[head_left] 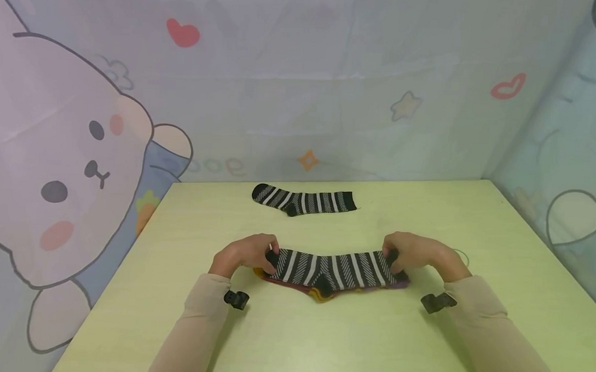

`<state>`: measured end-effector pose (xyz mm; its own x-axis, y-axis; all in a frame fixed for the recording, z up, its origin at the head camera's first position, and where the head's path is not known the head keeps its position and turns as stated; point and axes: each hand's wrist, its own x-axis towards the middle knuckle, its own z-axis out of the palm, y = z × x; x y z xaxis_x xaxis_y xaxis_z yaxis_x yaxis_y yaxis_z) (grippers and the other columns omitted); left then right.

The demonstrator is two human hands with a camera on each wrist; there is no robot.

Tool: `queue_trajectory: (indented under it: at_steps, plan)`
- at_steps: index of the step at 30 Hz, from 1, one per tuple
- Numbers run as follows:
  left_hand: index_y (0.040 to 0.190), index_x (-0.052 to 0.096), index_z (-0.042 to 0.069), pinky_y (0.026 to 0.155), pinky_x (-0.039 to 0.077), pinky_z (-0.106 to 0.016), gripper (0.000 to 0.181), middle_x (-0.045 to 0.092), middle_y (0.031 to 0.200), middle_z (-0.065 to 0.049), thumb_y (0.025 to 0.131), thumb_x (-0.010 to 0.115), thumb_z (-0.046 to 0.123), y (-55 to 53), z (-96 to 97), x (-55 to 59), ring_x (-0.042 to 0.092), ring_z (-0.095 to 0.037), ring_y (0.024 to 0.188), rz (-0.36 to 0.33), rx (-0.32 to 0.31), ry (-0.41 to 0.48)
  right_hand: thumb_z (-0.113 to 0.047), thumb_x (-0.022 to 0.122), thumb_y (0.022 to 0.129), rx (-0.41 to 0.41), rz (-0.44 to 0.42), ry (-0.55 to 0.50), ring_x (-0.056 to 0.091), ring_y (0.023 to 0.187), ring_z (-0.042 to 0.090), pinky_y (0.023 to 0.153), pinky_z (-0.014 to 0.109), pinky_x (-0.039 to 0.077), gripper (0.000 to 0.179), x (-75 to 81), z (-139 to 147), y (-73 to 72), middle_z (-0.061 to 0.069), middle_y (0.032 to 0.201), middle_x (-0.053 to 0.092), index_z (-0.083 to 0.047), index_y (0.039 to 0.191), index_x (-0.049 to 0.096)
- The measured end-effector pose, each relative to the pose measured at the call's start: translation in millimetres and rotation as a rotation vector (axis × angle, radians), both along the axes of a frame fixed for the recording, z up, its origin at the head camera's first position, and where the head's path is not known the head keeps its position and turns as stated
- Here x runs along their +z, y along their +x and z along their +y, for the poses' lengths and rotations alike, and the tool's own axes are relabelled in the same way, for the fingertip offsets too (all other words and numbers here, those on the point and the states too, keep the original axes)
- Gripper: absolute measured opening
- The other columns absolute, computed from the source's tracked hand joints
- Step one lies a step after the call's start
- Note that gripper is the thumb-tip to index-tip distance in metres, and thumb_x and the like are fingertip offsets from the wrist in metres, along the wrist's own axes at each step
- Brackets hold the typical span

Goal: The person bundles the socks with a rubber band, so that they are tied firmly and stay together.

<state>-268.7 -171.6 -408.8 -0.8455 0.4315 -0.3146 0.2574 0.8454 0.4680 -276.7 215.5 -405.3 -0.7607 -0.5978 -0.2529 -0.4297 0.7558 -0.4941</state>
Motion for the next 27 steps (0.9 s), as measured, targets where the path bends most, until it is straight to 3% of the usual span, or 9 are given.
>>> queue_trajectory:
  at_steps: [4, 8, 15, 22, 27]
  plan:
    - [0.107, 0.059, 0.007, 0.078, 0.047, -0.037, 0.029, 0.060, 0.110, -0.012, 0.087, 0.079, 0.016, 0.2, -4.5, 1.5, 0.056, -0.027, 0.099, 0.006, -0.001, 0.038, -0.012, 0.075, 0.088, 0.006, 0.067, 0.010, 0.057, 0.102, 0.031, 0.089, 0.049, 0.048, 0.021, 1.5, -2, -1.3, 0.010, 0.106, 0.059, -0.002, 0.102, 0.062]
    - [0.109, 0.060, 0.006, 0.090, 0.047, -0.044, 0.025, 0.059, 0.122, -0.015, 0.092, 0.074, 0.019, 0.0, -7.5, 2.9, 0.055, -0.032, 0.115, 0.015, 0.010, 0.077, -0.013, 0.071, 0.092, 0.008, 0.084, -0.023, 0.056, 0.113, 0.041, 0.094, 0.054, 0.047, 0.019, 3.0, -5, -1.5, 0.015, 0.112, 0.060, 0.000, 0.104, 0.062]
    - [0.111, 0.060, 0.002, 0.094, 0.046, -0.047, 0.027, 0.060, 0.119, -0.016, 0.095, 0.070, 0.021, -3.7, -8.1, 5.5, 0.056, -0.032, 0.109, 0.077, 0.002, 0.101, -0.010, 0.067, 0.094, 0.013, 0.157, -0.075, 0.055, 0.111, 0.042, 0.093, 0.054, 0.046, 0.023, 6.0, -20, -5.2, 0.018, 0.111, 0.057, 0.005, 0.110, 0.061]
    - [0.114, 0.058, -0.004, 0.098, 0.043, -0.050, 0.029, 0.056, 0.123, -0.025, 0.096, 0.067, 0.018, -16.7, -11.4, 11.3, 0.053, -0.040, 0.116, 0.173, -0.003, 0.123, -0.010, 0.065, 0.095, 0.005, 0.200, -0.102, 0.055, 0.109, 0.042, 0.092, 0.051, 0.047, 0.031, 9.5, -46, -16.6, 0.024, 0.117, 0.055, 0.009, 0.119, 0.058]
    - [0.118, 0.057, -0.005, 0.096, 0.043, -0.049, 0.031, 0.049, 0.131, -0.028, 0.098, 0.065, 0.017, -27.1, -17.6, 11.6, 0.049, -0.038, 0.117, 0.196, 0.057, 0.111, -0.010, 0.064, 0.096, 0.022, 0.206, -0.104, 0.056, 0.108, 0.039, 0.091, 0.049, 0.047, 0.032, 5.2, -68, -24.8, 0.024, 0.118, 0.056, 0.009, 0.120, 0.058]
